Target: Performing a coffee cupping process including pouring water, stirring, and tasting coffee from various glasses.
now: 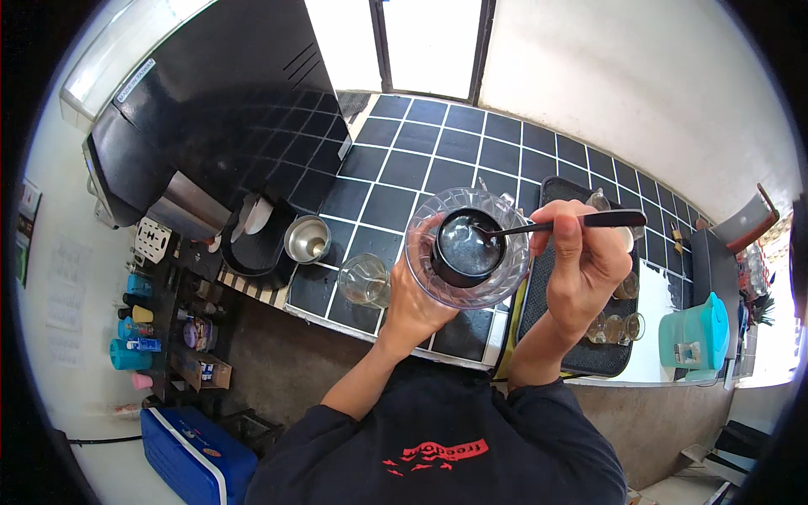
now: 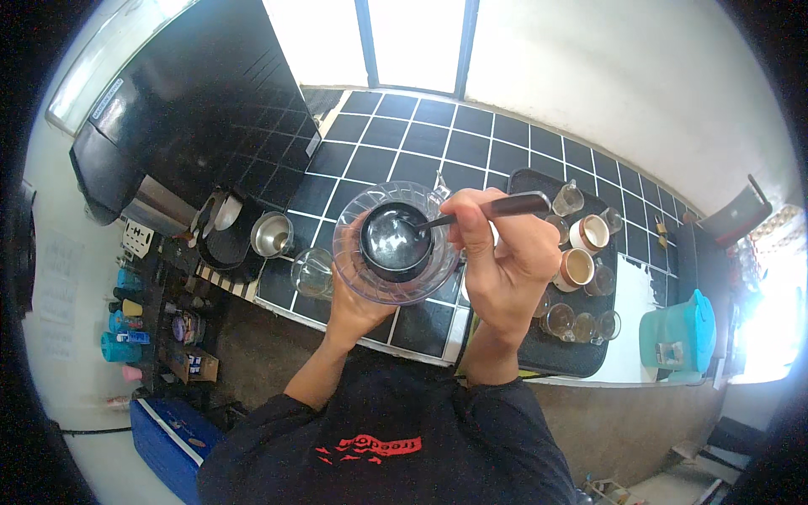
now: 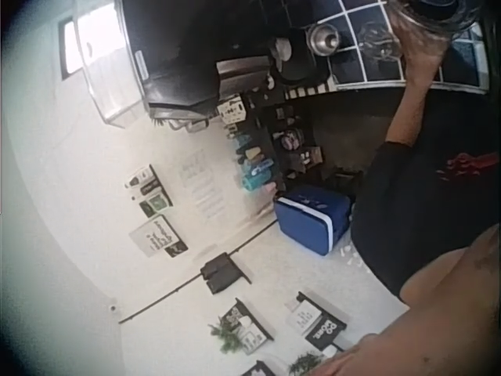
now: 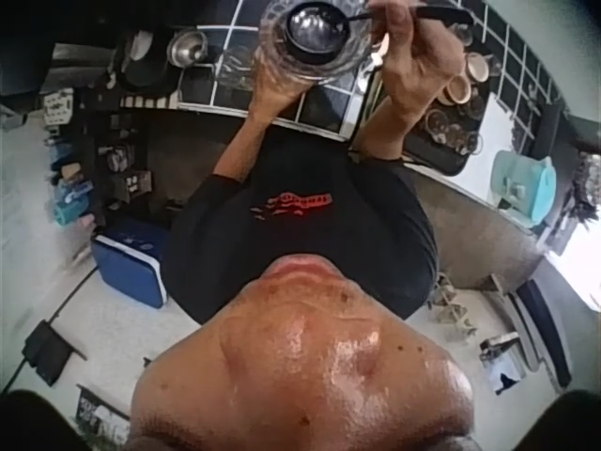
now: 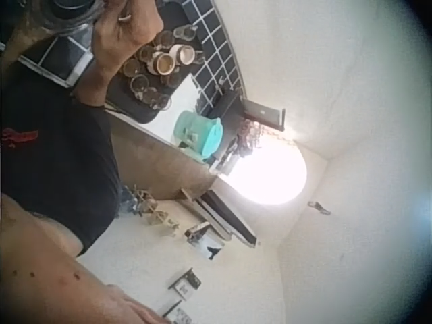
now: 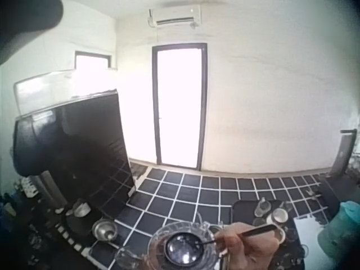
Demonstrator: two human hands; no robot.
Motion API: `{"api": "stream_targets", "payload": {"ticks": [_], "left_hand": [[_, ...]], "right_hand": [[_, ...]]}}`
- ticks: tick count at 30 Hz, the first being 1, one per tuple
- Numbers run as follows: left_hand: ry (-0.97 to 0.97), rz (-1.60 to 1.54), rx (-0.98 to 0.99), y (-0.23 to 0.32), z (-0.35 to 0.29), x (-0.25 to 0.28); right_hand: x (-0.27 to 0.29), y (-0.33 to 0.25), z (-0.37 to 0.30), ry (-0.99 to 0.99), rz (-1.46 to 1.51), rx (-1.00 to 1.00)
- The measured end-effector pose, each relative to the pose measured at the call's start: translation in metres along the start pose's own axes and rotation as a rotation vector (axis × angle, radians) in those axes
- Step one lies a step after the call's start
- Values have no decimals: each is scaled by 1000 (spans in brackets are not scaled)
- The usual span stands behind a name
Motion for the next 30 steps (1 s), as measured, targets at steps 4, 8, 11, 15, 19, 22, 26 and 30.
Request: {"api": "stream_targets", "payload": {"ticks": [4,8,11,15,19,22,26,30], "left_hand": [[-53,-129,178,-10,-4,1],[13,-29,-24,-2,-1,2],[11,-55,1,-2,-2,3],[-11,-2,-48,-1,-1,4],[-25,-67,5,-6,-4,2],[-43,-104,95,-12,-5,2],[-49,-152,116,-12,-4,0],[-50,-124,104,-10,-3,1]], "right_hand": [[-6,-3,0,-91,-2,99],[-4,-3,-2,-99,-63,50],[-2,-1,-1,-62,-26,-17],[0,1,-1,-47,-15,-10],[-3,-1,0,-75,-42,47],[-4,1,-2,0,-49,-42],[-3,1,0,-27,-51,-62],[-3,0,-1,38,-16,-58]]}}
Point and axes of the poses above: each hand's wrist, its own z-axis towards the middle knuckle, its own x-axis out of the back of the hand, y = z × x, the point moved 4 cm from there along z, towards the middle knuckle, and after that the axes turned 5 degrees about -z, right-handed, at the moved point
